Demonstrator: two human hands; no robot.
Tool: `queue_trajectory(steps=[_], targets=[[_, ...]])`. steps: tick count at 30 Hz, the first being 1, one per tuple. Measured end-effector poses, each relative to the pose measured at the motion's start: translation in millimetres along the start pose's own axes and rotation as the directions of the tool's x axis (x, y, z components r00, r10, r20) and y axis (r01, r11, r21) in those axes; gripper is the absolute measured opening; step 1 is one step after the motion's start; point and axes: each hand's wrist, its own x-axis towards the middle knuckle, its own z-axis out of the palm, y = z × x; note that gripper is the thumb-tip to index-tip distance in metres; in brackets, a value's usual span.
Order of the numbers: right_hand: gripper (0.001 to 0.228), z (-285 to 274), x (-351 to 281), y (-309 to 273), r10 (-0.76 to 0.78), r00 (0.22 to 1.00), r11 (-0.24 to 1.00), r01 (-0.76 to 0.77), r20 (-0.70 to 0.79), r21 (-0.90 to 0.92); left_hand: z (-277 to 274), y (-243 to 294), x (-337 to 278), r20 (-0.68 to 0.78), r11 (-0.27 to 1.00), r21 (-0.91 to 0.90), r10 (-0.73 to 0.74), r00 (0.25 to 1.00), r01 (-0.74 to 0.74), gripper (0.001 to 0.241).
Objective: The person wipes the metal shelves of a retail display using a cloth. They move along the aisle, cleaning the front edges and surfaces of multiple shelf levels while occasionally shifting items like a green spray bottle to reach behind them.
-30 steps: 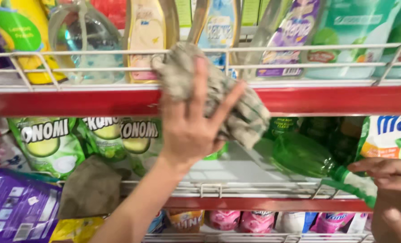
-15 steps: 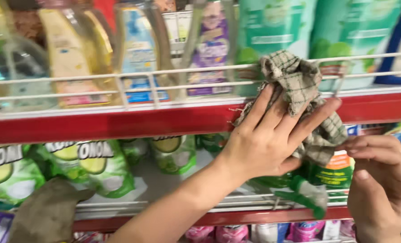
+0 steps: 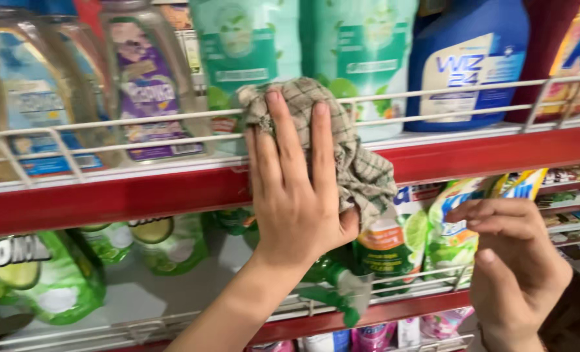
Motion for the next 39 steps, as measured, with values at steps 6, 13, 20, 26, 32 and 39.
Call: queue_trajectory(steps=[6,13,20,26,32,39], targets=[[0.018,-26,-6,8,0.048,0.999,0.999,-0.048,-0.025,-0.006,28,44,1,-0.105,0.992,0.116,0.061,0.993,-0.049,0.053],[0.02,-61,-11,22,0.003,0.997,1.0,-0.004,-0.073,-0.014,83,108,26,-0.062,0.935,-0.249,0.244,0.968,-0.252,0.047],[0.022,-97,-10,23,-0.103,0.98,0.993,0.091,-0.169,-0.073,112,159,46,-0.091,0.92,-0.242,0.295,0.951,-0.308,0.046],[0.021,-115,-8,28,-0.074,0.976,0.994,0.055,-0.206,-0.096,133,164,58,-0.073,0.883,-0.193,0.422,0.904,-0.428,0.047],[0.026,-102,-11,31,-0.103,0.962,0.991,0.076,-0.252,-0.113,156,194,78,-0.126,0.791,-0.297,0.522,0.843,-0.534,0.033],[0.024,-86,-21,32,-0.139,0.967,0.987,0.119,-0.214,-0.105,104,140,42,-0.078,0.821,-0.263,0.504,0.86,-0.506,0.035]])
